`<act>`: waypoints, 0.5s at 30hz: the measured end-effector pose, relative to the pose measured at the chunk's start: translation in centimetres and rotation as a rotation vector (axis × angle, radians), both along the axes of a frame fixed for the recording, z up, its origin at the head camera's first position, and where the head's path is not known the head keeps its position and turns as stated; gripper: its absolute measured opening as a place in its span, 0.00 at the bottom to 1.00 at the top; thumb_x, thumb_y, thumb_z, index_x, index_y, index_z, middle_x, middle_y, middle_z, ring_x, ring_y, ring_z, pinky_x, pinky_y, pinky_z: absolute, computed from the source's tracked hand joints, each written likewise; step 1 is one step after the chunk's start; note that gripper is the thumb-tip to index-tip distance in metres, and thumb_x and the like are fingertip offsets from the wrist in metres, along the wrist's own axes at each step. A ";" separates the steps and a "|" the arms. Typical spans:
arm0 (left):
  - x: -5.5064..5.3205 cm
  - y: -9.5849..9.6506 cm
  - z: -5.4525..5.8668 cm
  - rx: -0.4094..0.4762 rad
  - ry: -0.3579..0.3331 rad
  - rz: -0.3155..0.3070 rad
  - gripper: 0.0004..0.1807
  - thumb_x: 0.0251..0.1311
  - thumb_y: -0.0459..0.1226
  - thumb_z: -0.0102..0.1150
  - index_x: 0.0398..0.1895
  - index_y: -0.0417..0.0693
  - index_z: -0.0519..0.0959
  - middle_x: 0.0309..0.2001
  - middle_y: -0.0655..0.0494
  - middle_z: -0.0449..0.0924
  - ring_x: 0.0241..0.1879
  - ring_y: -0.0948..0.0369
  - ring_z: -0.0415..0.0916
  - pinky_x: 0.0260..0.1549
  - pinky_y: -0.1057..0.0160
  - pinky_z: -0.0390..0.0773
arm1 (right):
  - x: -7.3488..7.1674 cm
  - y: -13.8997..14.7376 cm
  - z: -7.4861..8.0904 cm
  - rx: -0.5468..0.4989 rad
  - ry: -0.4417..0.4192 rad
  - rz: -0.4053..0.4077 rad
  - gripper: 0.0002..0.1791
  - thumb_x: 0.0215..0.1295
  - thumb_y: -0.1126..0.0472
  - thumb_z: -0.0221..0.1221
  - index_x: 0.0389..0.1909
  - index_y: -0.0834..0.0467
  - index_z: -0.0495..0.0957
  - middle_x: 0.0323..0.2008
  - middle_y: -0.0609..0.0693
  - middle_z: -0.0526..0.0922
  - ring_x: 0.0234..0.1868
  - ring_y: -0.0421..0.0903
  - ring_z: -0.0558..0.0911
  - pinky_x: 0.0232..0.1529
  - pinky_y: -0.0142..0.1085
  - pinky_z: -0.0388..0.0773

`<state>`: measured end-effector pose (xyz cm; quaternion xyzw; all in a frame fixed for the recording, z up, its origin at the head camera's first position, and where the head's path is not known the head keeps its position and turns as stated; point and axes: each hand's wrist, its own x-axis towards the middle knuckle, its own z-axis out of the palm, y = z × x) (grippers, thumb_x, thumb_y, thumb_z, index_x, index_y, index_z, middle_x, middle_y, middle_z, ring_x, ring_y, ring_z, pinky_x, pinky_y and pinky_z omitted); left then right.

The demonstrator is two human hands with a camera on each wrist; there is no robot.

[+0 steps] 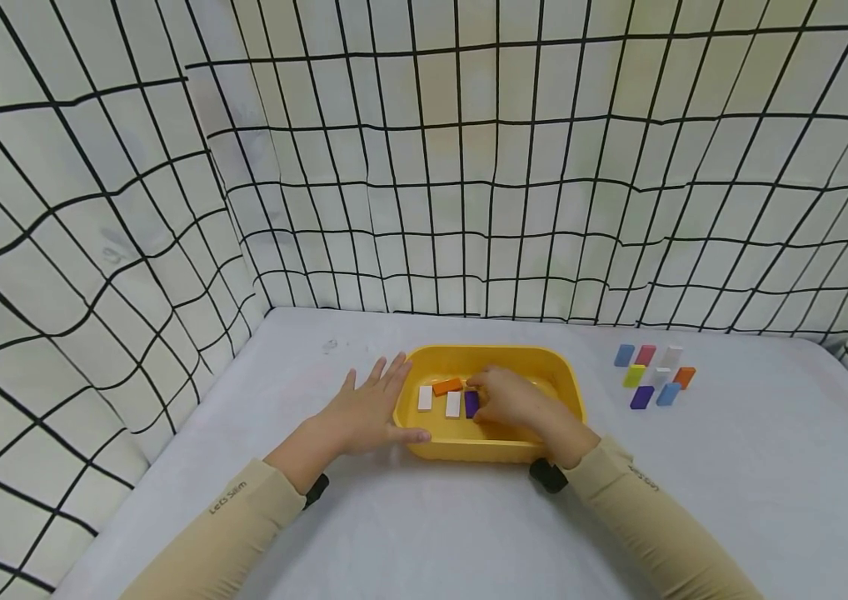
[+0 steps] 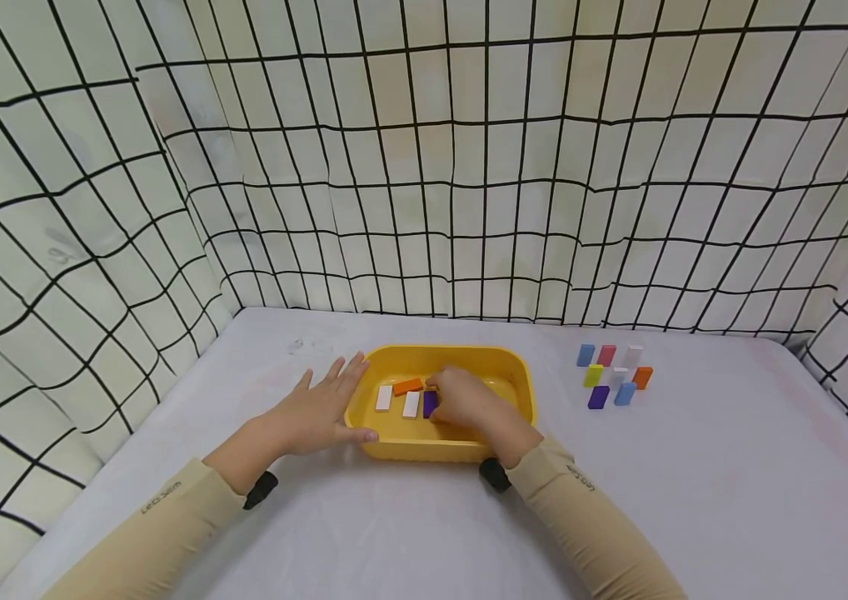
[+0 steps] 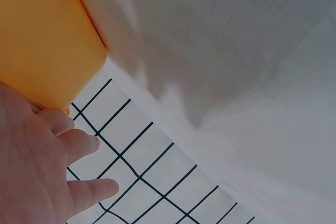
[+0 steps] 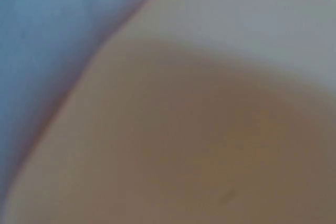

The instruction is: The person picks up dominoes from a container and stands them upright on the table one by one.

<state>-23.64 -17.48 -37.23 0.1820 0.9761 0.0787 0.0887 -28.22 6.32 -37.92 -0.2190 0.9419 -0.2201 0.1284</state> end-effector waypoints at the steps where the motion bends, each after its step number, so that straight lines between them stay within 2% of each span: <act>1: 0.0 0.0 0.0 0.001 -0.001 0.000 0.64 0.60 0.72 0.55 0.84 0.43 0.40 0.83 0.49 0.35 0.81 0.46 0.33 0.72 0.31 0.36 | 0.0 0.0 0.0 0.011 -0.001 -0.002 0.23 0.64 0.63 0.71 0.60 0.64 0.82 0.55 0.57 0.81 0.51 0.51 0.78 0.62 0.45 0.77; 5: 0.0 0.0 0.0 -0.005 -0.006 0.008 0.64 0.59 0.73 0.55 0.84 0.44 0.40 0.83 0.50 0.34 0.81 0.46 0.33 0.73 0.32 0.36 | -0.2 0.0 0.0 0.028 -0.015 -0.009 0.22 0.65 0.60 0.71 0.59 0.62 0.83 0.49 0.54 0.81 0.45 0.49 0.75 0.58 0.43 0.78; 9: 0.1 0.0 0.0 -0.008 -0.011 0.013 0.64 0.59 0.73 0.54 0.84 0.44 0.39 0.83 0.50 0.33 0.81 0.47 0.33 0.73 0.32 0.35 | -0.2 0.0 0.0 0.028 -0.004 -0.007 0.22 0.64 0.60 0.71 0.58 0.61 0.83 0.47 0.53 0.80 0.45 0.48 0.76 0.59 0.44 0.78; 15: 0.1 0.1 0.1 -0.005 -0.014 0.009 0.64 0.60 0.72 0.55 0.84 0.43 0.40 0.83 0.50 0.33 0.81 0.46 0.33 0.73 0.32 0.35 | -0.2 -0.1 -0.2 -0.051 -0.024 -0.025 0.22 0.61 0.64 0.73 0.55 0.59 0.80 0.46 0.52 0.81 0.47 0.50 0.77 0.60 0.46 0.78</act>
